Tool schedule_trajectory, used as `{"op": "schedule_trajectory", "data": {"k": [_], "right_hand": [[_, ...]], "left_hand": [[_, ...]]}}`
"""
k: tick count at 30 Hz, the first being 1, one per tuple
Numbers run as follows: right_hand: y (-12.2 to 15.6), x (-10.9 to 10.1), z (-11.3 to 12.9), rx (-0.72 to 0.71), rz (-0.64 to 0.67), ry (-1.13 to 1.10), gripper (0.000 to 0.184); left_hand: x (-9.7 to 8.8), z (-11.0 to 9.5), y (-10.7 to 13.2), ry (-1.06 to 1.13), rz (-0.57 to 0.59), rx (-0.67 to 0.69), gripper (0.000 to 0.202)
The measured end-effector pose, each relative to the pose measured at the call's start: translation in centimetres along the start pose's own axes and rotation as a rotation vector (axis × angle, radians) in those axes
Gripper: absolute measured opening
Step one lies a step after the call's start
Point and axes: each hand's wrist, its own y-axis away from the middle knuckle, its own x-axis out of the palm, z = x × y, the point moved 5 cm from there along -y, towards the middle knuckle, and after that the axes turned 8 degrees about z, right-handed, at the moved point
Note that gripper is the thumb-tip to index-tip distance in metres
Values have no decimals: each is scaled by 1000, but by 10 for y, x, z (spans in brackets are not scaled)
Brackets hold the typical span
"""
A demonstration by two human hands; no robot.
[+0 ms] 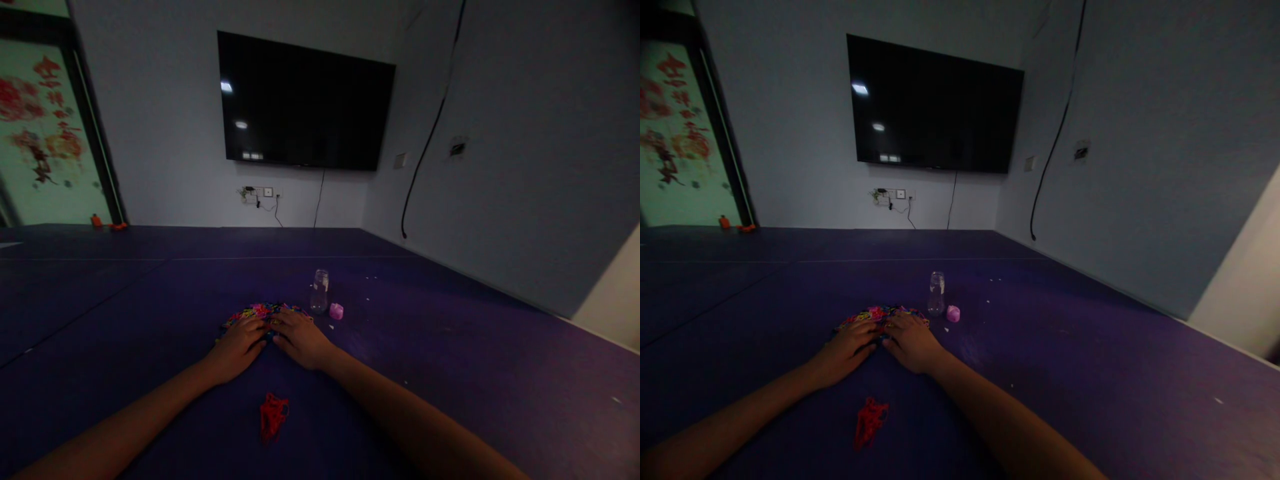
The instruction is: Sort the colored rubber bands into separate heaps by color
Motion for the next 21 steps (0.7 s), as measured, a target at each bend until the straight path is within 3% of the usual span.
{"op": "schedule_trajectory", "data": {"k": [5,12,21], "right_hand": [[0,-5,2,18,-12,5,33],[5,-12,10,-81,-154,49,31],[5,-10,7,-33,-145,62,30]], "left_hand": [[-1,3,3,0,-78,7,32],[-3,-2,3,-59,-136,29,36],[-2,-2,6,-45,-191,67,33]]}}
